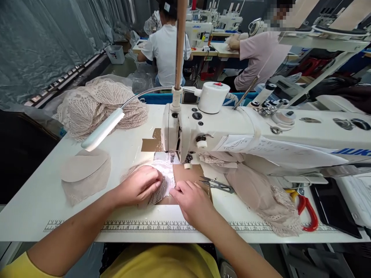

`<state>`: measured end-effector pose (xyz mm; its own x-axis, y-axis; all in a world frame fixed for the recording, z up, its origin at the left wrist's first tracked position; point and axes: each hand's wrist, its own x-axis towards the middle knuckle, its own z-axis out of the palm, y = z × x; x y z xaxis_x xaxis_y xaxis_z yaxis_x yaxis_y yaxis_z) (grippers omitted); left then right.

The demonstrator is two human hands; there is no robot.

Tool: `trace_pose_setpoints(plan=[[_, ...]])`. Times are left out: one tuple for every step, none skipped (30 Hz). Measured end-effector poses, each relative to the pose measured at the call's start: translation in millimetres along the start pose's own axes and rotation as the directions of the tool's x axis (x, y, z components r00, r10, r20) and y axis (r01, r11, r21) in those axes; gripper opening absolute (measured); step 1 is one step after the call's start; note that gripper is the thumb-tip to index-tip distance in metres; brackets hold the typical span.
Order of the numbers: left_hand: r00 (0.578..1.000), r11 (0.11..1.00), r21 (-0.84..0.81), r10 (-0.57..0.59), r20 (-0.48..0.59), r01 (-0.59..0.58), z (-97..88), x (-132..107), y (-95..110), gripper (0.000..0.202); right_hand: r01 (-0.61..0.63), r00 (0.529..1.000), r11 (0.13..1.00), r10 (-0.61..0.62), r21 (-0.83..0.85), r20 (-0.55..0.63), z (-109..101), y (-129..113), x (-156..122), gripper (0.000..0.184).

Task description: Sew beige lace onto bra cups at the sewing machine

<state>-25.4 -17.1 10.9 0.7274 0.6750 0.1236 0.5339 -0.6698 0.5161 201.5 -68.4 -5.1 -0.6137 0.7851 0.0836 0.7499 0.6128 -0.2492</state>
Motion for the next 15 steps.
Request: trace_pose_setpoints(plan=[[0.999, 0.999, 0.022, 0.048, 0.015, -0.049, 1.6, -0.3, -0.4, 0.017, -0.006, 1.000, 1.000, 0.006, 0.013, -0.012, 2.4, -1.7, -3.3, 0.038], [0.995, 0.994, 0.054, 0.093, 0.028, -0.095, 3.7, -0.7, -0.7, 0.017, -0.013, 1.000, 1.000, 0.014, 0.026, -0.027, 4.6, -3.1, -6.2, 0.040], [0.991, 0.987, 0.093, 0.129, 0.038, -0.132, 6.3, -1.0, -1.0, 0.018, -0.019, 0.999, 0.999, 0.020, 0.037, -0.042, 6.4, -4.3, -8.6, 0.041], [0.987, 0.978, 0.133, 0.155, 0.043, -0.160, 8.9, -1.4, -1.2, 0.021, -0.021, 0.998, 0.999, 0.024, 0.045, -0.057, 7.7, -5.1, -10.3, 0.042], [0.983, 0.969, 0.170, 0.175, 0.047, -0.181, 11.5, -1.7, -1.2, 0.023, -0.022, 0.997, 0.999, 0.025, 0.050, -0.072, 8.5, -5.6, -11.5, 0.042], [0.980, 0.959, 0.202, 0.193, 0.049, -0.198, 13.8, -1.9, -1.0, 0.026, -0.019, 0.996, 0.998, 0.023, 0.052, -0.084, 9.0, -5.9, -12.0, 0.042], [0.978, 0.951, 0.227, 0.205, 0.048, -0.211, 15.7, -2.1, -0.7, 0.028, -0.017, 0.995, 0.998, 0.022, 0.053, -0.095, 9.1, -6.0, -12.1, 0.042], [0.976, 0.944, 0.248, 0.215, 0.046, -0.220, 17.3, -2.1, -0.3, 0.029, -0.014, 0.995, 0.998, 0.020, 0.053, -0.102, 8.9, -6.0, -11.9, 0.042], [0.974, 0.937, 0.268, 0.222, 0.041, -0.225, 18.6, -2.2, 0.2, 0.030, -0.012, 0.994, 0.998, 0.018, 0.054, -0.108, 8.7, -6.0, -11.5, 0.042], [0.973, 0.931, 0.286, 0.226, 0.042, -0.228, 19.6, -2.1, 0.7, 0.030, -0.010, 0.993, 0.998, 0.016, 0.055, -0.114, 8.5, -6.0, -11.0, 0.043], [0.973, 0.925, 0.303, 0.226, 0.044, -0.229, 20.6, -2.1, 1.3, 0.030, -0.007, 0.993, 0.998, 0.014, 0.057, -0.121, 8.3, -6.0, -10.5, 0.043], [0.973, 0.921, 0.315, 0.224, 0.047, -0.228, 21.5, -2.1, 1.7, 0.030, -0.003, 0.992, 0.998, 0.011, 0.061, -0.125, 8.2, -6.0, -10.2, 0.043], [0.974, 0.919, 0.324, 0.221, 0.050, -0.225, 22.3, -2.2, 2.1, 0.031, 0.000, 0.992, 0.998, 0.008, 0.064, -0.129, 8.0, -6.0, -10.0, 0.042], [0.975, 0.918, 0.327, 0.217, 0.051, -0.222, 23.1, -2.3, 2.5, 0.031, 0.004, 0.991, 0.998, 0.006, 0.070, -0.130, 7.7, -5.8, -9.9, 0.041], [0.976, 0.919, 0.329, 0.212, 0.050, -0.216, 23.8, -2.4, 2.7, 0.031, 0.008, 0.992, 0.997, 0.002, 0.079, -0.128, 7.4, -5.4, -10.1, 0.040]])
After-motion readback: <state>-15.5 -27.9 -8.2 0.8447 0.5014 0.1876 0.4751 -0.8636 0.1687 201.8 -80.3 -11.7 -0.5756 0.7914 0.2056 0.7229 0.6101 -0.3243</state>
